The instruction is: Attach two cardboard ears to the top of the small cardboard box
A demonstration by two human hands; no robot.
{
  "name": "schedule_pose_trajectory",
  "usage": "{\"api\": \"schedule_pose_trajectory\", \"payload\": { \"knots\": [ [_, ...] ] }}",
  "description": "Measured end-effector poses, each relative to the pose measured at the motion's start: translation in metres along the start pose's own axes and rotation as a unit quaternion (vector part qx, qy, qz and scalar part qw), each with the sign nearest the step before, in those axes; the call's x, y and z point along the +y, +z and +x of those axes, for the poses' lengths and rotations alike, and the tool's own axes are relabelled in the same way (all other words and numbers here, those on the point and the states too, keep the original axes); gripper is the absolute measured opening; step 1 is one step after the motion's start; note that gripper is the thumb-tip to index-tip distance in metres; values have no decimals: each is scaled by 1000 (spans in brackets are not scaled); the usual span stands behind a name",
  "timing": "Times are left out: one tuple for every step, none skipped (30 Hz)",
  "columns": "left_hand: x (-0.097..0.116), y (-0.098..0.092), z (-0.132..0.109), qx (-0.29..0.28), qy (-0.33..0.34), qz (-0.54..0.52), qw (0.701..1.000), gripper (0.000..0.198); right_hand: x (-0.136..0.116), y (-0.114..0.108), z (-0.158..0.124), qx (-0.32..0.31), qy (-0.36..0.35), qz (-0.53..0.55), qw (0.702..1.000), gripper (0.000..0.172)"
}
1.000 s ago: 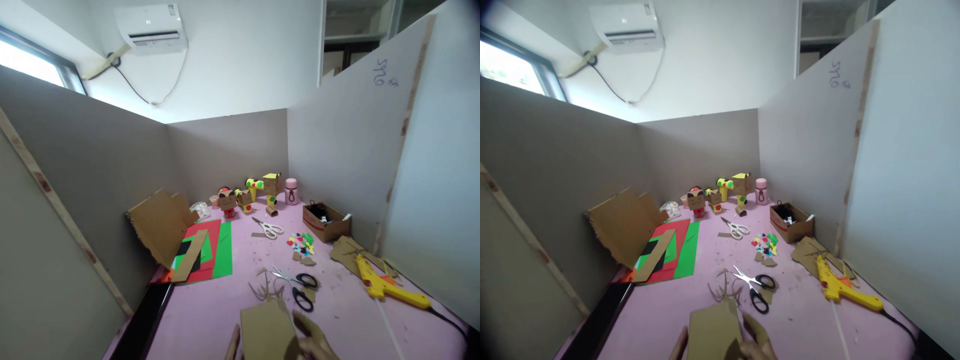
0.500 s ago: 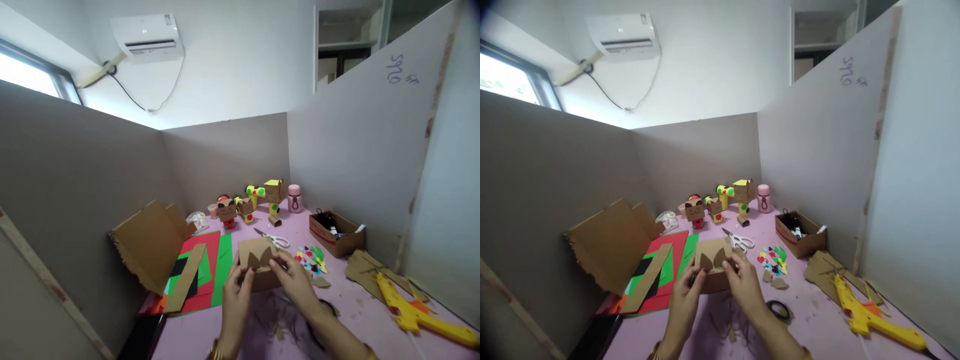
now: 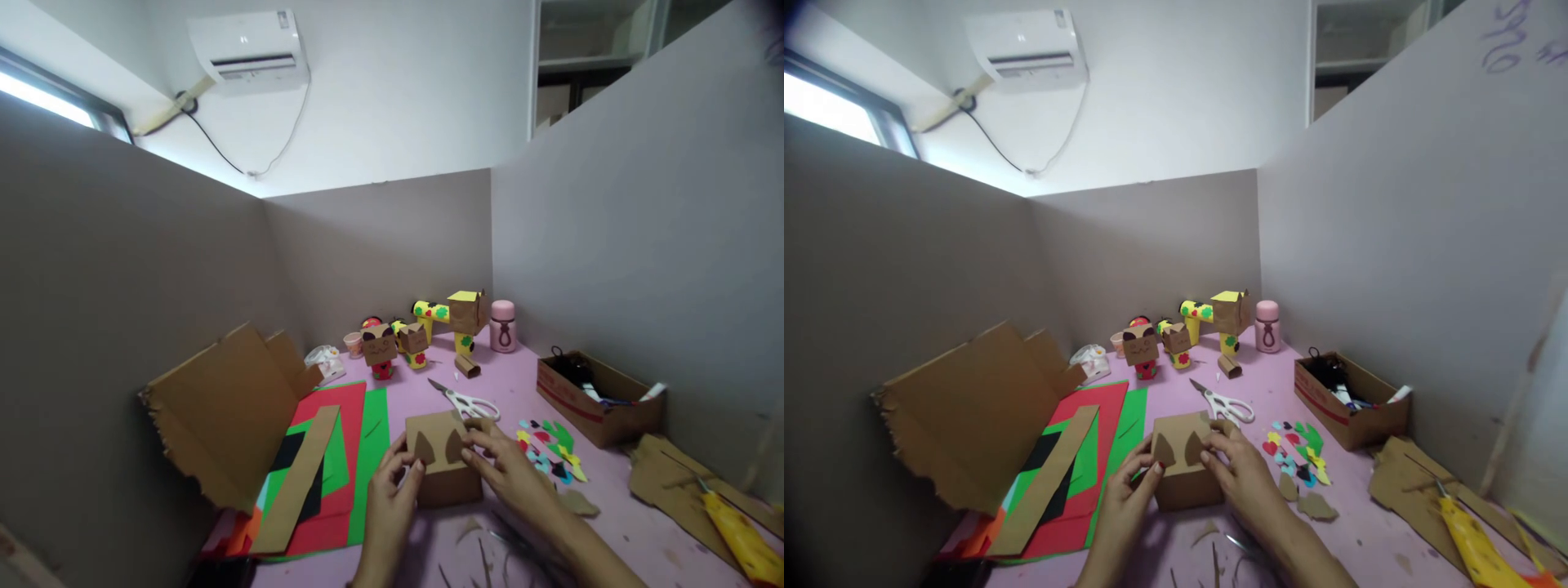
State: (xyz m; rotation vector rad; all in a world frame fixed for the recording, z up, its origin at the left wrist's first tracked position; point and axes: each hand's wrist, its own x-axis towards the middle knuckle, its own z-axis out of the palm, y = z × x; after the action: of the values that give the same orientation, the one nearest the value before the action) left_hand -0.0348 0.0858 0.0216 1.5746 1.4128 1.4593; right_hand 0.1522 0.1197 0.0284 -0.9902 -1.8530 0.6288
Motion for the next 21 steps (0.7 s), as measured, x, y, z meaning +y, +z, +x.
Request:
{"api": "schedule_pose_trajectory", "payload": {
  "knots": [
    [0, 1, 1, -2, 1, 0, 1000, 17, -1, -3, 1, -13, -5, -5, 1000, 13],
    [-1, 2, 1, -3, 2, -3, 1000, 17, -1, -5, 2, -27, -9, -8, 1000, 13],
    [-1, 4, 0, -5, 5, -7, 1000, 16, -1, -7, 3, -38, -13, -12, 999, 13],
    [-2, 6, 0, -6, 9, -12, 1000, 16, -2, -9, 4, -45, -16, -15, 999, 13],
    [-2, 7, -1, -6, 13, -18, 1000, 16, -2, -10, 4, -51, -18, -20, 998, 13],
    [-3, 9, -2, -8, 17, -21, 1000, 17, -3, -11, 4, -55, -19, -24, 998, 13],
    [-5, 10, -3, -7, 18, -23, 1000, 17, -3, -11, 4, -57, -20, -29, 998, 13],
    [-6, 10, -4, -6, 19, -23, 1000, 17, -4, -11, 3, -58, -21, -35, 998, 13],
    [-8, 11, -4, -5, 19, -23, 1000, 17, -5, -11, 3, -58, -21, -40, 997, 13],
    [-10, 11, -5, -3, 21, -24, 999, 17, -5, -10, 3, -58, -21, -45, 997, 13],
    [-13, 11, -5, -1, 23, -25, 999, 18, -5, -10, 3, -58, -24, -50, 997, 13],
    [-15, 12, -5, 0, 26, -28, 999, 18, -6, -9, 4, -59, -27, -54, 996, 13],
    [-17, 12, -4, 1, 29, -29, 999, 19, -5, -9, 4, -60, -32, -57, 996, 13],
    [-19, 13, -4, 3, 32, -28, 999, 20, -5, -9, 4, -62, -37, -59, 996, 13],
    [-20, 14, -4, 6, 35, -26, 999, 20, -5, -9, 5, -64, -42, -61, 995, 12],
    [-21, 15, -4, 10, 38, -24, 999, 20, -4, -10, 6, -67, -46, -62, 995, 12],
    [-21, 15, -4, 15, 39, -23, 999, 20, -4, -11, 7, -71, -48, -63, 994, 12],
    [-21, 16, -4, 19, 38, -23, 999, 20, -3, -11, 7, -75, -50, -64, 994, 12],
    [-20, 17, -4, 21, 35, -26, 999, 20, -3, -12, 8, -80, -52, -63, 993, 12],
    [-20, 17, -4, 21, 33, -29, 999, 20, -3, -14, 9, -86, -54, -62, 993, 12],
    [-19, 17, -5, 20, 31, -30, 999, 20, -3, -15, 9, -91, -55, -61, 992, 12]
  ]
}}
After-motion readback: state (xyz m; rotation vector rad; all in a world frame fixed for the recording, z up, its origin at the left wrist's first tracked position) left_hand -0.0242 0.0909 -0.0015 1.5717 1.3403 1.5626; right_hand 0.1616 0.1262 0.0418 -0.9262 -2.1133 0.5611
